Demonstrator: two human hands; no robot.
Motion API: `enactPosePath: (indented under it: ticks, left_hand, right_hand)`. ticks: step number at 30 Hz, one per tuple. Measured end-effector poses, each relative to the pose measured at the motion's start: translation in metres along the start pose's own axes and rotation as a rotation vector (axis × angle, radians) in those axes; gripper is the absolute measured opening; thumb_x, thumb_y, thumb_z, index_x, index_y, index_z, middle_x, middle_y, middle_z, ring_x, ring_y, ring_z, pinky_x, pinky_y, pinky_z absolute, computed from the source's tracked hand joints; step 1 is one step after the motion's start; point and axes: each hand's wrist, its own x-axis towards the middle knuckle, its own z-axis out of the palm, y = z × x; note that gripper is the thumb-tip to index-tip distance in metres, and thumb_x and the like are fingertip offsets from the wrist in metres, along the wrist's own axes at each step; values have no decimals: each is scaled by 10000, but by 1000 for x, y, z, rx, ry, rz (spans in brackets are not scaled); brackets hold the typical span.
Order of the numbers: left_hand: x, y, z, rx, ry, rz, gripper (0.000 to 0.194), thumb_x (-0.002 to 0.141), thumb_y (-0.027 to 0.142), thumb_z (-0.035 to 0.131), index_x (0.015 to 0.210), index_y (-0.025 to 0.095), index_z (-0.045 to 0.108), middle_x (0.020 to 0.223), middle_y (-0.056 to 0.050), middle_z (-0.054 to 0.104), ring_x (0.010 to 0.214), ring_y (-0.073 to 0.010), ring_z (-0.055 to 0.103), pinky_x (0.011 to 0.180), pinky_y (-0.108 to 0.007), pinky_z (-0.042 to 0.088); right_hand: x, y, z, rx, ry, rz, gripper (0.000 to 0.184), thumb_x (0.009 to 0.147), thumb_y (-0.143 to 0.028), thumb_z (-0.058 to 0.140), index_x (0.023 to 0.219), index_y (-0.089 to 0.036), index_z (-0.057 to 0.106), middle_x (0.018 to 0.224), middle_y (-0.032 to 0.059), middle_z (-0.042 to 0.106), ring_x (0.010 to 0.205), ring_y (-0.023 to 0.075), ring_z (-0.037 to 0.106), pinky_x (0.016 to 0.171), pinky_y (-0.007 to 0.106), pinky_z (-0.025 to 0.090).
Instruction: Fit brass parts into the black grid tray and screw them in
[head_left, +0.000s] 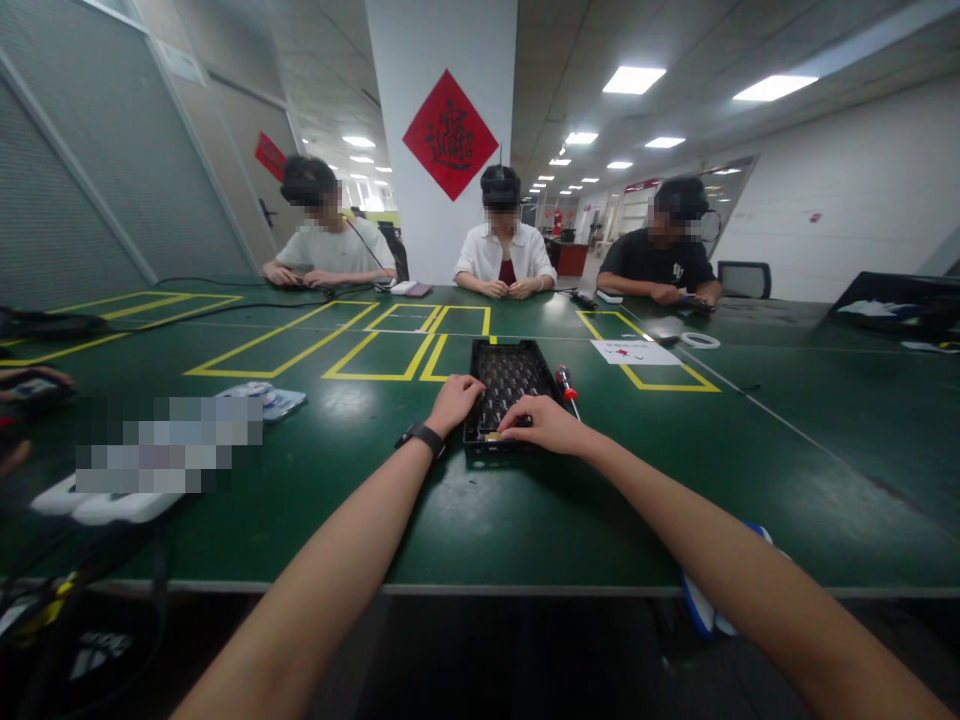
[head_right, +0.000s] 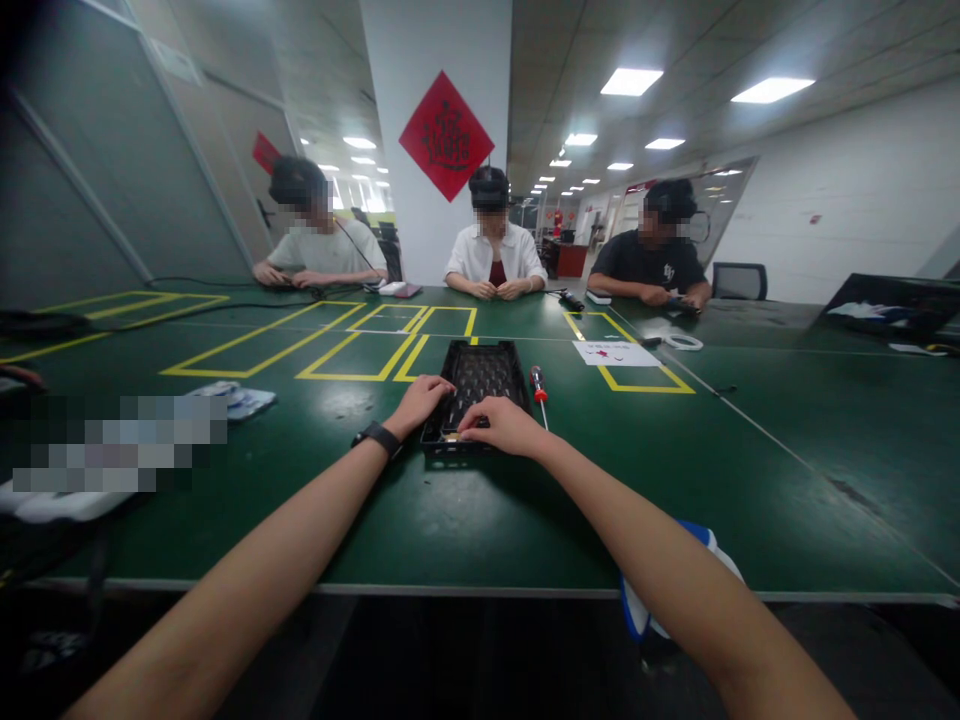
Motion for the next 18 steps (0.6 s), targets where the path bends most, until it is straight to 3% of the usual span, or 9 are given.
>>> enactPosePath:
  ticks: [5,18]
  left_hand:
    - [0,0,0,-4,-6,-5,308,798,297,415,804,173,697,922,-54,675,974,-205,518,902,-322,379]
    - [1,-3,2,-5,13,13,311,791,304,417,790,171,699,902,-57,676,951,-204,531,876,-310,391]
  right_hand:
    - [0,2,2,44,-11,47,212,757,-308,625,891,-162,699,830,44,702,761,137,629,739,257,448]
    - [1,4,3,73,-19,66,217,743,-315,631,878,-163,703,836,42,706,780,144,633,767,268,455]
